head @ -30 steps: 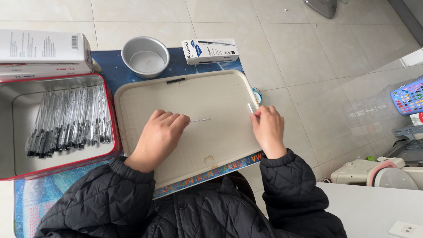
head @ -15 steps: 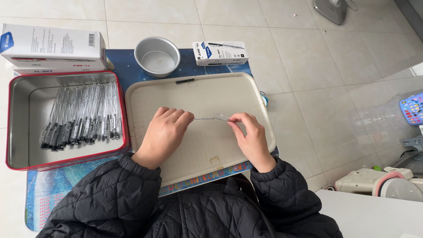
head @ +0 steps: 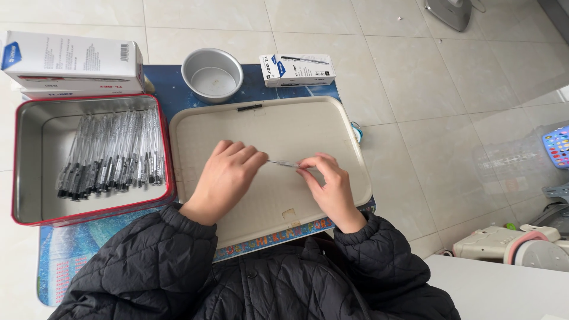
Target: Assembling pens by inserting ink refills into barrels and attaching caps
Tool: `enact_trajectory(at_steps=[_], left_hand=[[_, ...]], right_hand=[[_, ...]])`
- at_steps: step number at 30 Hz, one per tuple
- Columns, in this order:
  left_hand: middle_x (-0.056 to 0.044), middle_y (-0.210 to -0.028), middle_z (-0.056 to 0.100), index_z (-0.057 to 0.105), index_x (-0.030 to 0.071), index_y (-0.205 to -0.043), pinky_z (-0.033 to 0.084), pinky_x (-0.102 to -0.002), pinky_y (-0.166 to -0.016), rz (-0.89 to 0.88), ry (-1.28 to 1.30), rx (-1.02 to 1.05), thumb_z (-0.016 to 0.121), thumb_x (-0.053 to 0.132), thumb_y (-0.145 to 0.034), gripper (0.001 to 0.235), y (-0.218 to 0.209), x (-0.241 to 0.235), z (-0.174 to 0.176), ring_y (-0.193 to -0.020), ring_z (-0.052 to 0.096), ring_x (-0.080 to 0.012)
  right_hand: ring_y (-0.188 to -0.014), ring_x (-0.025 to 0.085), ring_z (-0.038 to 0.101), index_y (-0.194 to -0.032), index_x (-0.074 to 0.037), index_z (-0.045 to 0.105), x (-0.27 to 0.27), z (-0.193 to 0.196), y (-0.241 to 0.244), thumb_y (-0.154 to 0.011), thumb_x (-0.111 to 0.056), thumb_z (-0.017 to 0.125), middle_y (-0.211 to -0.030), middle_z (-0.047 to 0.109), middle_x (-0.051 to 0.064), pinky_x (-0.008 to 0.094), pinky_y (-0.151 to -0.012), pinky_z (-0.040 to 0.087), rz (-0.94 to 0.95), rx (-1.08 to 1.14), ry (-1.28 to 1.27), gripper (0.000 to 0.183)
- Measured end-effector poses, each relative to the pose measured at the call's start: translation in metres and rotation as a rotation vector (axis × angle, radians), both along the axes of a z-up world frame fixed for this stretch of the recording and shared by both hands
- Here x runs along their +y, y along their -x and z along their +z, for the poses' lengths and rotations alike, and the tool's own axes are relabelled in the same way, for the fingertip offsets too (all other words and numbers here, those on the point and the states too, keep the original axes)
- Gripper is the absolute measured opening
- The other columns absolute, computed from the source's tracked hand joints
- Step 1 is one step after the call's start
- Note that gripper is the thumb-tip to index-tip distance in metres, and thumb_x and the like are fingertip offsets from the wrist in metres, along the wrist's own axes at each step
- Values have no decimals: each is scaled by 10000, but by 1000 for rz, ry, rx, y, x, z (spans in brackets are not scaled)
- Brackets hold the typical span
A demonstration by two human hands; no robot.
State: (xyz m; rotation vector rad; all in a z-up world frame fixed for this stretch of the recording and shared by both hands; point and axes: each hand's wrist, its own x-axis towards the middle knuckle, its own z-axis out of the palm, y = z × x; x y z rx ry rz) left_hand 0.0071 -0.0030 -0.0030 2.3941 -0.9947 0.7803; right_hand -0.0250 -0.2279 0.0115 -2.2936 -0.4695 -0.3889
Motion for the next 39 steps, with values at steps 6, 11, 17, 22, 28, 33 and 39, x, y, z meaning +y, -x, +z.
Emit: enact_trajectory(at_steps=[6, 11, 17, 22, 28, 33, 39], left_hand=[[-111, -1364, 501, 532, 122, -1297, 375, -460, -951, -127, 238, 123, 539, 161, -960, 340, 3, -26, 85, -1179, 499, -337], [-108, -947, 602, 594, 73, -1062, 497, -430, -669, 132, 128, 212, 635, 121, -871, 201, -47, -30, 63, -797, 628, -336], [3, -844, 612, 654, 144, -840, 519, -285, -483, 653, -336, 3, 686, 121, -743, 105, -90, -29, -26, -577, 654, -157], [-4, -846, 587, 650, 114, -797, 503, -274, -530, 601, -423, 48, 705, 44, -728, 112, -92, -33, -42, -635, 648, -160], [-19, -817, 545, 611, 94, -793, 488, -255, -576, 495, -373, 123, 669, 34, -793, 84, -67, -26, -34, -749, 610, -164], [-88, -742, 606, 518, 73, -968, 498, -336, -575, 69, 251, 744, 498, 122, -950, 56, -20, -23, 36, -716, 631, -258], [-47, -639, 577, 612, 86, -860, 445, -246, -469, 27, 416, 819, 535, 115, -925, 105, 22, -16, 94, -553, 513, -141]], right_hand=[[-878, 190, 700, -943, -55, 633, 4, -24, -7, -808, -25, 728, -884, 713, 72, 392, -915, 515, -32, 159, -627, 168], [-829, 232, 687, -945, -5, 564, -1, -17, 1, -836, -16, 686, -891, 682, 152, 384, -859, 538, -90, 106, -880, 164], [-801, 249, 704, -928, 26, 569, 0, -13, 6, -829, -64, 707, -893, 704, 198, 381, -824, 548, -142, 99, -883, 193], [-783, 249, 720, -894, 33, 568, -2, -9, 6, -808, 13, 685, -866, 720, 212, 389, -800, 558, -137, 126, -865, 147], [-778, 236, 728, -905, 12, 584, -2, -9, 7, -818, -10, 690, -859, 724, 187, 371, -803, 563, -103, 95, -827, 140], [-773, 218, 730, -893, 8, 594, -2, -16, 7, -807, 0, 703, -862, 722, 169, 358, -774, 565, -120, 42, -717, 140], [-784, 154, 691, -923, -27, 663, 8, -5, 9, -775, 12, 738, -799, 708, 73, 342, -767, 552, -96, -89, -541, 171]])
